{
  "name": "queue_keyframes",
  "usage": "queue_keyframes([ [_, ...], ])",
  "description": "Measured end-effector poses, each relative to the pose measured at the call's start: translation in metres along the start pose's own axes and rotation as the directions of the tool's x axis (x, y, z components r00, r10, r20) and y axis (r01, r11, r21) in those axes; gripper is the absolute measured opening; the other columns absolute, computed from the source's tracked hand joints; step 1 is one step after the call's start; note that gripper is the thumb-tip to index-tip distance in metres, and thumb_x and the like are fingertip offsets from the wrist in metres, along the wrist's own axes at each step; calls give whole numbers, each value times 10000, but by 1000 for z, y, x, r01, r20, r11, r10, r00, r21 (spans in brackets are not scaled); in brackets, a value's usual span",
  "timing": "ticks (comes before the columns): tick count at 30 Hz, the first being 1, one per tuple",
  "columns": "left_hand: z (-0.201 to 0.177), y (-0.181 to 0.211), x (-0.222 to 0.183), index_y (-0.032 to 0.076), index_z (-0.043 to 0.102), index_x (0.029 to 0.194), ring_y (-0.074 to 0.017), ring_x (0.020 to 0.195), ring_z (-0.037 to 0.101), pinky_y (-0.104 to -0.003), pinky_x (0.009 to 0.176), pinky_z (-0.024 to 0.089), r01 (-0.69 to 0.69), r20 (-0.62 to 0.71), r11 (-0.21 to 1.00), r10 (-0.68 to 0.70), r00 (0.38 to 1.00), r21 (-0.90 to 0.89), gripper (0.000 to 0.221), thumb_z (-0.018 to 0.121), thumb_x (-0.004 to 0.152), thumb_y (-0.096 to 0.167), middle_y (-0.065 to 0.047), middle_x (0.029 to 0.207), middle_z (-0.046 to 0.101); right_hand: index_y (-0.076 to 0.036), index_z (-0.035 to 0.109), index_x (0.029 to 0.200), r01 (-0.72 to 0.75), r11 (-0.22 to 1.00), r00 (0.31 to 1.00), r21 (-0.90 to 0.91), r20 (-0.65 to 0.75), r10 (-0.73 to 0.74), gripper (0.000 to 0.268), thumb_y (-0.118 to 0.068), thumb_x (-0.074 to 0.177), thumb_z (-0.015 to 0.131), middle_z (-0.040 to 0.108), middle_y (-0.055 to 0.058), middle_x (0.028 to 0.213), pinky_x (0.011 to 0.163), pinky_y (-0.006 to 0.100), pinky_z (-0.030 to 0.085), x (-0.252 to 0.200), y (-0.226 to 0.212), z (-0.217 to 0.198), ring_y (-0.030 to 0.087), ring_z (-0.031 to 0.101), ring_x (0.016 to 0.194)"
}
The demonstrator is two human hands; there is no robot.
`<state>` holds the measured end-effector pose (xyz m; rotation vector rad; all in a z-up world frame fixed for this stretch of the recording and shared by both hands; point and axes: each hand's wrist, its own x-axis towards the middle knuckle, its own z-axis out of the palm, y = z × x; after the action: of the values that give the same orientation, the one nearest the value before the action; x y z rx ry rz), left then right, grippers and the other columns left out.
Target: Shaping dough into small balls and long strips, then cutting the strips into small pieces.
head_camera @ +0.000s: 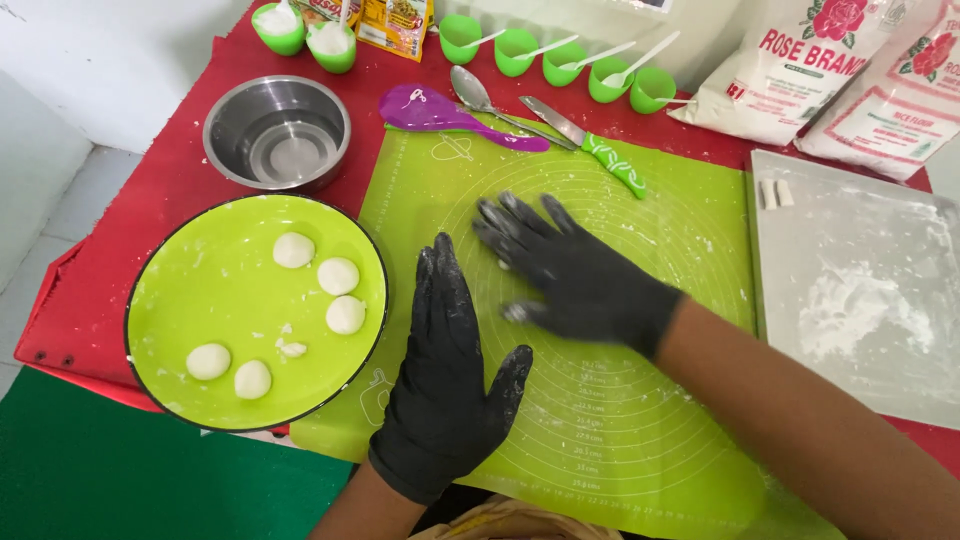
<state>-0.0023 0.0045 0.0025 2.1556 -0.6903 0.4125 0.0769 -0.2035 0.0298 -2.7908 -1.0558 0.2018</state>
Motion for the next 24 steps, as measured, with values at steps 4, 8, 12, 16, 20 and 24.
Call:
queue_keyframes([
  [4,-1,0,3,-83,113,1606,-481,1599,190,-518,1308,216,4,76,1000,-6,997,25,898,606,999,360,-295,1705,184,-52,191,1646,67,985,992,-159,-96,-84,911,-599,986,496,188,199,1720,1247,607,104,-72,-16,2,404,161,1590],
  [8,4,-1,2,-94,139,1603,-453,1588,233,-512,1306,214,-55,133,984,32,991,169,928,621,984,403,-276,1702,205,-78,236,1636,41,988,989,-146,-137,-61,897,-586,958,529,271,141,1710,1288,556,58,-135,-30,-5,343,177,1609],
  [12,5,-3,1,-98,159,1592,-462,1586,230,-531,1307,207,-59,132,990,42,990,125,899,635,982,359,-285,1694,218,-61,230,1632,-91,988,974,-128,-217,62,829,-576,998,371,264,170,1707,1291,576,108,-175,-40,-11,394,193,1608],
  [16,1,1,1,-83,158,1599,-461,1586,261,-499,1305,272,-72,93,989,60,994,128,864,626,1007,338,-266,1698,238,-52,227,1629,-100,990,975,-100,-211,77,855,-549,977,468,234,174,1715,1298,552,92,-171,-47,-7,386,163,1610],
  [20,1,2,0,-68,149,1611,-451,1593,258,-490,1301,284,-60,72,988,50,996,144,863,615,1017,350,-254,1704,236,-31,250,1610,0,998,974,-56,-225,-12,829,-510,998,540,251,199,1704,1305,532,125,-139,-40,1,408,184,1604],
  [24,0,0,0,-89,133,1600,-487,1600,205,-517,1319,242,-50,61,996,45,997,76,866,618,1004,309,-299,1698,205,-52,192,1643,30,999,992,33,-121,-26,846,-587,1026,418,175,208,1721,1264,569,76,-86,-23,15,433,119,1592],
])
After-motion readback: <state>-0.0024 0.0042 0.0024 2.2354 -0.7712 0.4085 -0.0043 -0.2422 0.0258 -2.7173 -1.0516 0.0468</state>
